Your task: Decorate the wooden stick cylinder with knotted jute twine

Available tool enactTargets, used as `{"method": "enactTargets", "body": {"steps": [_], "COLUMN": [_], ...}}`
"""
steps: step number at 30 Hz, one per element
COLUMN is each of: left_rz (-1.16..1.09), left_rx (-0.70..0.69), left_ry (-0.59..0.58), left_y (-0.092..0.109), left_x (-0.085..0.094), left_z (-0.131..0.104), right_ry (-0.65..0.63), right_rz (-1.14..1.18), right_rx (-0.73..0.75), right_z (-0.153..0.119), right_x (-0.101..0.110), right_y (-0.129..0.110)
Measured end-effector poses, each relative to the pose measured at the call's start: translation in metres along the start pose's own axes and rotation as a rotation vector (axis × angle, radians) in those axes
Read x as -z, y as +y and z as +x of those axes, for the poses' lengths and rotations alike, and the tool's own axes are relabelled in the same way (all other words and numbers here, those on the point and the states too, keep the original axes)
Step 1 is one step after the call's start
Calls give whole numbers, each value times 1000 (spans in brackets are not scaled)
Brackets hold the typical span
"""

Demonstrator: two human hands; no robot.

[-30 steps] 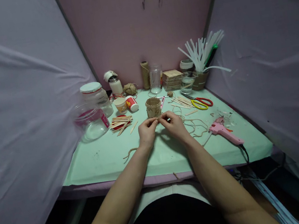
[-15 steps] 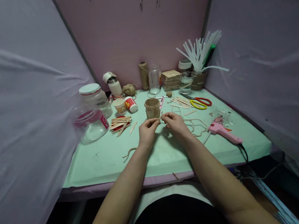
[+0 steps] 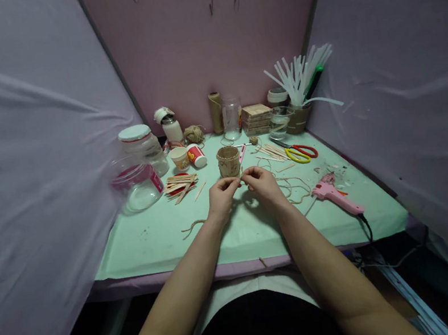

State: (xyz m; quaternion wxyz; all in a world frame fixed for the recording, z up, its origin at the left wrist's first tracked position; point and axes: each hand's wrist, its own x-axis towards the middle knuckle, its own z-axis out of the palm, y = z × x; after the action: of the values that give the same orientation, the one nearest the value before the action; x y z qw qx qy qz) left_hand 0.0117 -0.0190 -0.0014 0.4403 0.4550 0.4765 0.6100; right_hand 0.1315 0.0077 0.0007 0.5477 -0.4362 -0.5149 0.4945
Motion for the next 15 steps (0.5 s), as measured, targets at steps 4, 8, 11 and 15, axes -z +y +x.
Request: {"method": "enactTargets", "body": {"steps": [4, 8, 11, 15], "left_rz": [96, 178, 132, 21], "left_rx": [-29, -68, -61, -2], "left_ry": [0, 11, 16, 34], "left_y": [-1, -1, -1, -1], "left_x": [-1, -1, 0, 1], "left_z": [-1, -2, -1, 1], "right_ry": [17, 17, 20, -22], "right_rz": [41, 63, 81, 111], "right_rx": [3, 27, 39, 33], "right_z": [0, 0, 1, 1], "right_x": [-1, -2, -2, -2], "right_y": [-1, 1, 3, 2]}}
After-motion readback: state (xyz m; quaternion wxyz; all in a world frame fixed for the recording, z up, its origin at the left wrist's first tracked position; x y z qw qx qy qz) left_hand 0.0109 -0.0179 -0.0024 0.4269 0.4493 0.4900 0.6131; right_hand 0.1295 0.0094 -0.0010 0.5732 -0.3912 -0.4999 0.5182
